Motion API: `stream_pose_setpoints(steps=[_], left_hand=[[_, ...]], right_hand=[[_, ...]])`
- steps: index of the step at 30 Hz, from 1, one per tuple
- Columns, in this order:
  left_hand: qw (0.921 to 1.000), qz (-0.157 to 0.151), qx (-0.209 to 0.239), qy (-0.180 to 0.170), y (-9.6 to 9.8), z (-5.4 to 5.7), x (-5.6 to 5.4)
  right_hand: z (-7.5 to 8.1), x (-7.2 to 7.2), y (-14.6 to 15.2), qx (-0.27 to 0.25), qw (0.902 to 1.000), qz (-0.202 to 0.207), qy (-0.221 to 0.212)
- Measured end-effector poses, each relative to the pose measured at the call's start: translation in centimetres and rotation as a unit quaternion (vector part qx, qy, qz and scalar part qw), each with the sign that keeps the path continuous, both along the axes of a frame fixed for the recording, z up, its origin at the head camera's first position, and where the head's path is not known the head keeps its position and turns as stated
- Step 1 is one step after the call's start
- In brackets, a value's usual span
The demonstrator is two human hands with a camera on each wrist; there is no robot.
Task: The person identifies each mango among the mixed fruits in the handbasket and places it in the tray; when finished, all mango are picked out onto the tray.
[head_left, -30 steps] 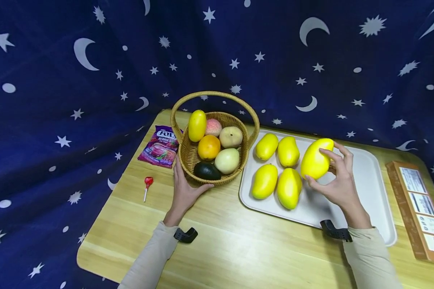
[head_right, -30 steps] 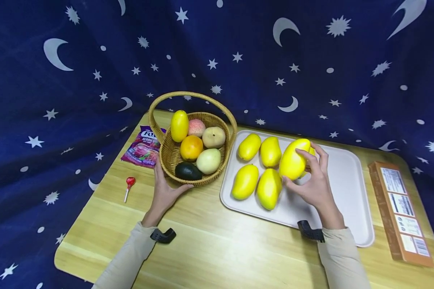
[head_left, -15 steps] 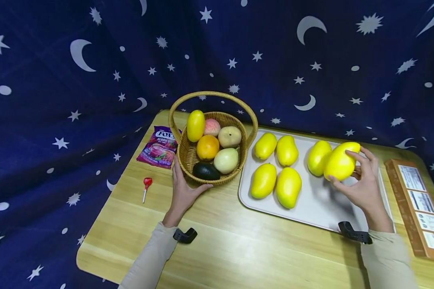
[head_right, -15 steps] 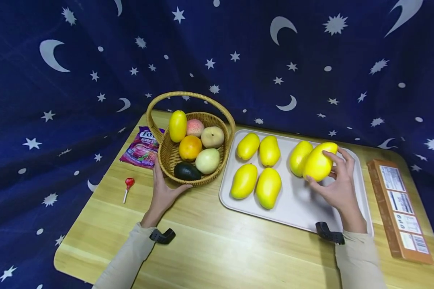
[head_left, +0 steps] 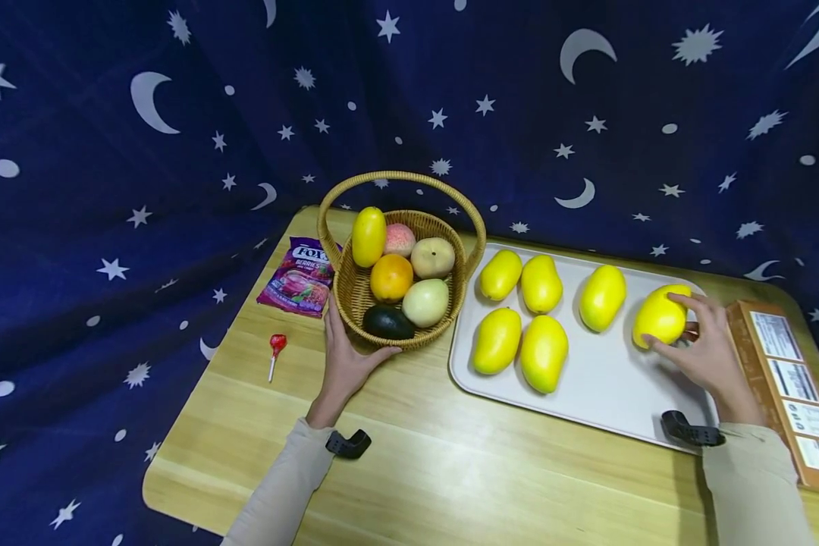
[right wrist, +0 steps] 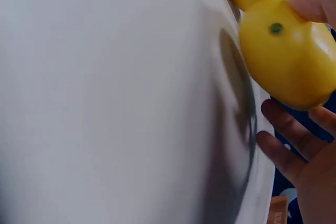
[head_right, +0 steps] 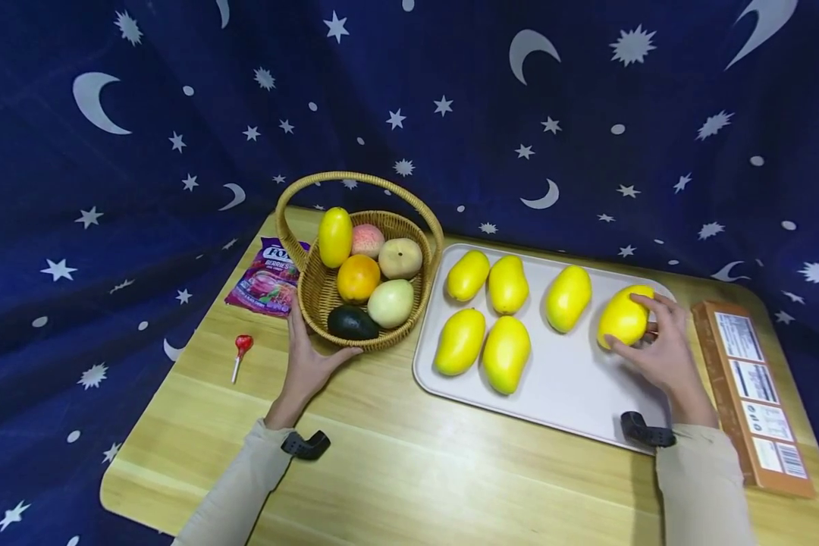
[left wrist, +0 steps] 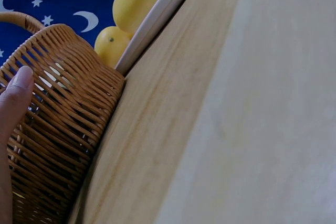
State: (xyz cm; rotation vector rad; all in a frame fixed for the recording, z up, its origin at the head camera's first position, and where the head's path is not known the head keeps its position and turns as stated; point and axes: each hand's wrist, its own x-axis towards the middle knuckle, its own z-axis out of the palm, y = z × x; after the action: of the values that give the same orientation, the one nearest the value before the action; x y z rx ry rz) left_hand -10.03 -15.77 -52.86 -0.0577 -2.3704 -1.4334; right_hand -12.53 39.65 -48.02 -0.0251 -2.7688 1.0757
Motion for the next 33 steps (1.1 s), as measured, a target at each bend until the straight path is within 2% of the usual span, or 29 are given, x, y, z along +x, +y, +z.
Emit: stream_pose_setpoints(steps=[6,11,17,21,33], left_hand=[[1.0,-0.001,0.001,0.0,-0.1,0.0,0.0],[1.0,0.0,0.003,0.003,-0.2,0.1,0.0],[1.0,0.001,0.006,0.001,-0.2,-0.1,0.0],[1.0,0.004,0.004,-0.002,-0.2,-0.1,0.0],[1.0,0.004,0.001,0.0,0.0,0.1,0.1]], right_hand=[[-0.5,-0.3,0.4,-0.001,0.999,0.024,-0.038],[-0.6,-0.2,0.6,-0.006,0.9978,0.042,-0.05],[-1.1,0.4,0.8,0.021,0.9986,0.045,-0.021],[-1.3,0.6,0.4,0.017,0.9986,0.049,0.001],[-0.7,1.3,0.3,0.023,0.9988,0.026,-0.033]])
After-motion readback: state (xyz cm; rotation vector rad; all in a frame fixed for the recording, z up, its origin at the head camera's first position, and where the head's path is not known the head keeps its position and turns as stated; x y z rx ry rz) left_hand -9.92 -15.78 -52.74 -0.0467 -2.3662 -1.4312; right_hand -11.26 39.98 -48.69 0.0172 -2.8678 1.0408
